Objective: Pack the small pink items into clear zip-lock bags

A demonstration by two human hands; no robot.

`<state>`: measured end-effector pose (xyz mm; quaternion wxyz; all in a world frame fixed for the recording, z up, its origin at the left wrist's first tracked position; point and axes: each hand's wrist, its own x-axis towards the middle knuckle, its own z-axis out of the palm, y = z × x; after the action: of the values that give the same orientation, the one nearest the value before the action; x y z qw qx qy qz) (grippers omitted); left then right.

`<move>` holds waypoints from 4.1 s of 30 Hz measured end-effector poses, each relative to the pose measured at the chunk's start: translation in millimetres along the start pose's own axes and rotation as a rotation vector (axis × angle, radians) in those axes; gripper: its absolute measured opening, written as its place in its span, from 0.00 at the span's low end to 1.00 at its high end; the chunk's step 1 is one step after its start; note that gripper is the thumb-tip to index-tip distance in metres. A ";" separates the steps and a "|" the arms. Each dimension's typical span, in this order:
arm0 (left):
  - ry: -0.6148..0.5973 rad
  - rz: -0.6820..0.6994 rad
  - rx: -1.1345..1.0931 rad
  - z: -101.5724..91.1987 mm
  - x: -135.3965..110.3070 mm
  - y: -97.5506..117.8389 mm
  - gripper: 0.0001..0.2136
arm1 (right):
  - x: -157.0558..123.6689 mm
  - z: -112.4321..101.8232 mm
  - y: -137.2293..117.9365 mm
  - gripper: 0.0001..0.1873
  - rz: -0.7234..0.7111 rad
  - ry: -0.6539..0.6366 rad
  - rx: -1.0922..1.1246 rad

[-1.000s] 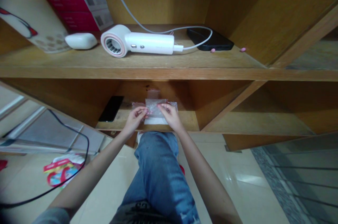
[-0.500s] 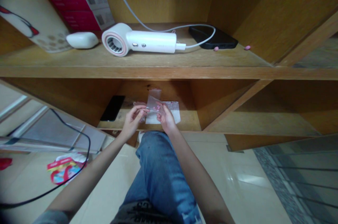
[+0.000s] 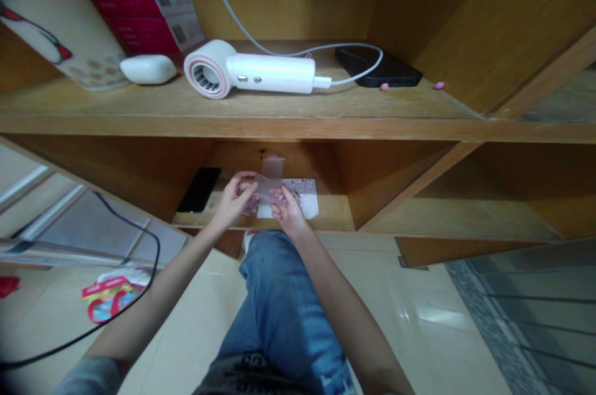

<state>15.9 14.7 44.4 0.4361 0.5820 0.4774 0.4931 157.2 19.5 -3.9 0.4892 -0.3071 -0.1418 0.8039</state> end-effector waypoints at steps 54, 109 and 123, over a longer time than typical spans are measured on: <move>-0.059 0.251 0.543 34.1 34.6 -62.0 0.19 | 16.4 -36.2 -41.8 0.26 -0.334 0.504 -2.277; 0.274 -0.048 0.691 -51.8 -8.1 -71.6 0.13 | 15.9 -43.0 -41.1 0.22 -0.478 0.432 -2.237; 0.261 0.089 -0.114 -53.6 -20.0 -50.0 0.17 | 20.3 -52.3 -53.7 0.20 -0.601 0.388 -1.877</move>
<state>-44.6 5.2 -0.5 0.3805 0.5080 0.4747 0.6098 221.1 59.3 -23.0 0.2462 -0.6457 -0.7079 0.1462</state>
